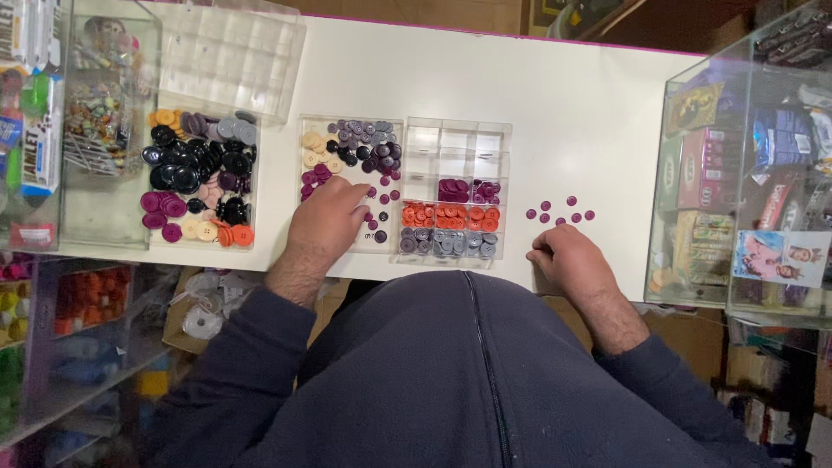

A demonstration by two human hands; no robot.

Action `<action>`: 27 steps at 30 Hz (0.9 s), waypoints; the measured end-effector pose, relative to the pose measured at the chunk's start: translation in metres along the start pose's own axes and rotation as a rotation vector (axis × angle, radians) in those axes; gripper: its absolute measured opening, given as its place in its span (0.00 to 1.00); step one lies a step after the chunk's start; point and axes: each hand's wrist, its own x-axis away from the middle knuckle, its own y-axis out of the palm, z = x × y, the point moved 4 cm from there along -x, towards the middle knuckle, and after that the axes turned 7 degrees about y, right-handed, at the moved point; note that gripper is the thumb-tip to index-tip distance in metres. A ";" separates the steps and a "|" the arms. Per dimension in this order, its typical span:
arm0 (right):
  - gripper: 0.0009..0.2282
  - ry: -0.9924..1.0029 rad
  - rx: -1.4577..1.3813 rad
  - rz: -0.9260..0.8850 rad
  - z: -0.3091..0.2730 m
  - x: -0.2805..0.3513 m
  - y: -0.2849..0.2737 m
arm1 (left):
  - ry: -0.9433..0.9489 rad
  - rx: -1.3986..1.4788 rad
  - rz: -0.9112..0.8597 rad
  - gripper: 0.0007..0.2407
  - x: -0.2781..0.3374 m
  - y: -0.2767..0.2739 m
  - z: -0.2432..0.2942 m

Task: The person sorts various buttons from a large tray into a smaller compartmentalized container by hand, picking up individual buttons and placing them into specific sections according to their color and size.

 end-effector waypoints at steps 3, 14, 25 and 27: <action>0.08 0.060 0.015 -0.038 -0.014 0.009 -0.021 | -0.002 -0.107 0.036 0.07 -0.016 0.015 0.009; 0.04 -0.171 -0.464 0.197 -0.069 -0.012 -0.075 | 0.030 -0.065 -0.010 0.08 -0.010 0.018 0.004; 0.10 -0.084 -0.268 0.214 0.021 0.000 -0.017 | 0.385 0.028 0.339 0.06 -0.045 0.002 0.101; 0.12 -0.108 -0.226 0.224 0.022 -0.004 -0.011 | 0.434 0.058 -0.025 0.12 -0.067 -0.003 0.138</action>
